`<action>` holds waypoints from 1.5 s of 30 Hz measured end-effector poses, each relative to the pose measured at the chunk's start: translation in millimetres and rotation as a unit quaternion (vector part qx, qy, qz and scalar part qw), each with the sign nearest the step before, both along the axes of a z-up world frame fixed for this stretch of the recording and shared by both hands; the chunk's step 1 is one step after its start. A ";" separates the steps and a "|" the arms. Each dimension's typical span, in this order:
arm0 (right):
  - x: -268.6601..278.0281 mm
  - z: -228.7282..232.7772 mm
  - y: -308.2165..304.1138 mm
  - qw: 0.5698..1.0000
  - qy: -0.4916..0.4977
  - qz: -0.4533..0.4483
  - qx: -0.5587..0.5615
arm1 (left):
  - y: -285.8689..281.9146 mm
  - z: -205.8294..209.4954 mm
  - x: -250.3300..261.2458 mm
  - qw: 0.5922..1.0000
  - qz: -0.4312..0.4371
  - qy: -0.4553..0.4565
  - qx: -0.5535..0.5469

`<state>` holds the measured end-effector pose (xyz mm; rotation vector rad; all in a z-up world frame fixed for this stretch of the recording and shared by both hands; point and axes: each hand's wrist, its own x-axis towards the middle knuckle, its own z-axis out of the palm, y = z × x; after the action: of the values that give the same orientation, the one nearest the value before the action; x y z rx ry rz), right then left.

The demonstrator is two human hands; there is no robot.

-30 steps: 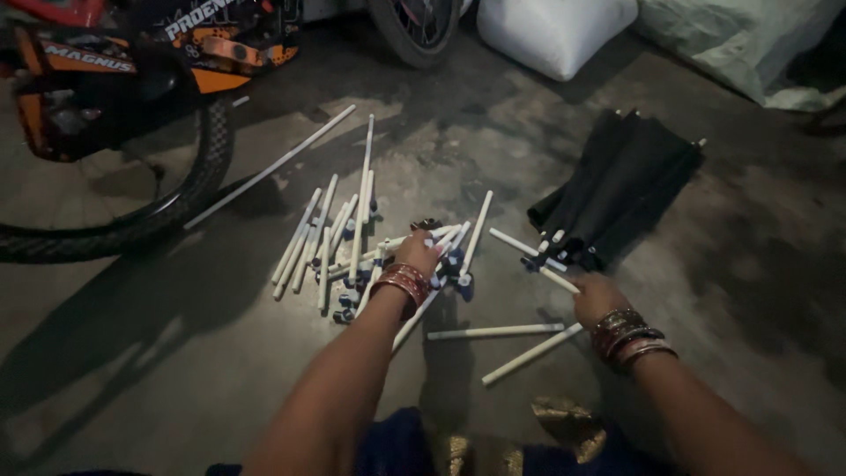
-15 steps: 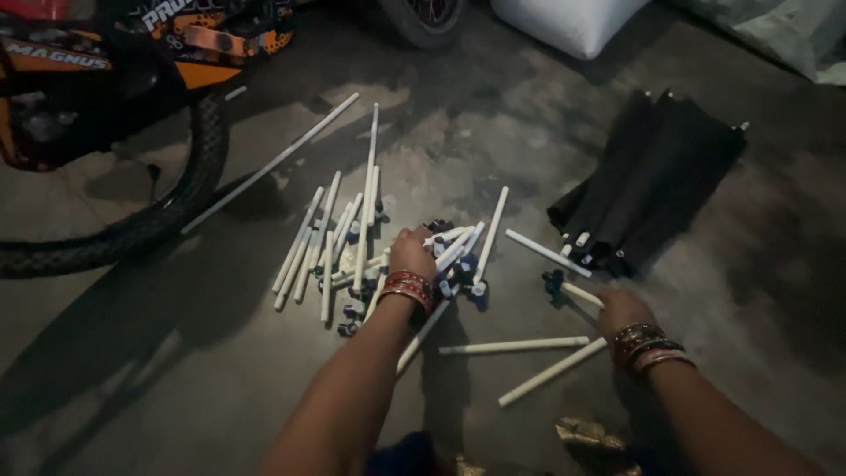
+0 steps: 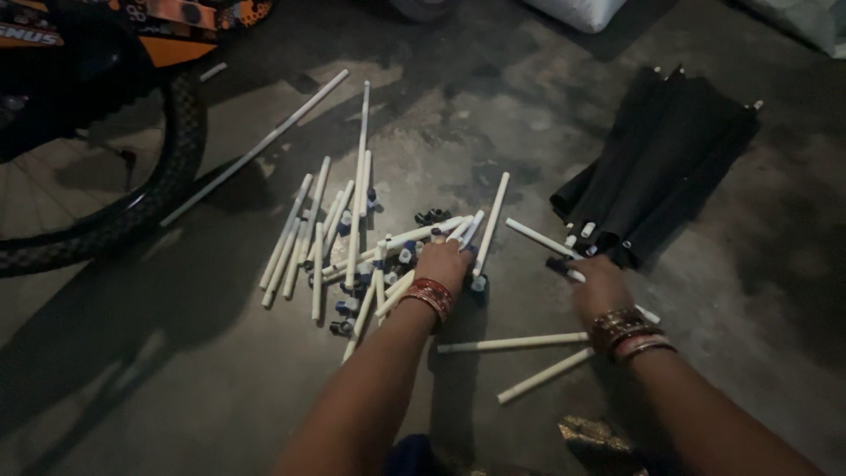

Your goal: The person sits on the floor and assembles an umbrella by inserting white rods into a folded black canopy. They repeatedly pick up rods and small black connectors, attach them to the canopy, and place the assembled units aside.

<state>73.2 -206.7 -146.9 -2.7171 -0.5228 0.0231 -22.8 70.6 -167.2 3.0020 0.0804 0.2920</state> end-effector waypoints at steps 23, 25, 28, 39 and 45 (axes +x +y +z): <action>7.9 66.2 -29.0 0.842 0.293 -0.244 0.381 | -48.1 39.9 -5.7 0.985 0.011 -0.012 -0.173; 5.8 64.6 -33.5 0.814 0.314 -0.266 0.410 | -41.0 35.2 -17.6 0.991 0.043 0.017 -0.129; 6.5 56.7 -36.1 0.789 0.322 -0.258 0.455 | -33.0 35.6 -29.2 0.993 0.072 0.041 -0.085; 29.4 29.7 -56.6 0.734 0.304 -0.375 0.478 | -46.7 6.4 20.9 1.000 -0.003 -0.014 -0.024; 64.1 -32.9 -65.3 0.680 0.378 -0.260 0.572 | -56.1 -17.3 86.7 0.998 -0.031 0.045 0.017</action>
<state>137.3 -272.0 -179.8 -1.2981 0.4161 0.4713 63.9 14.6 -184.4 3.0433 -0.0096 0.1519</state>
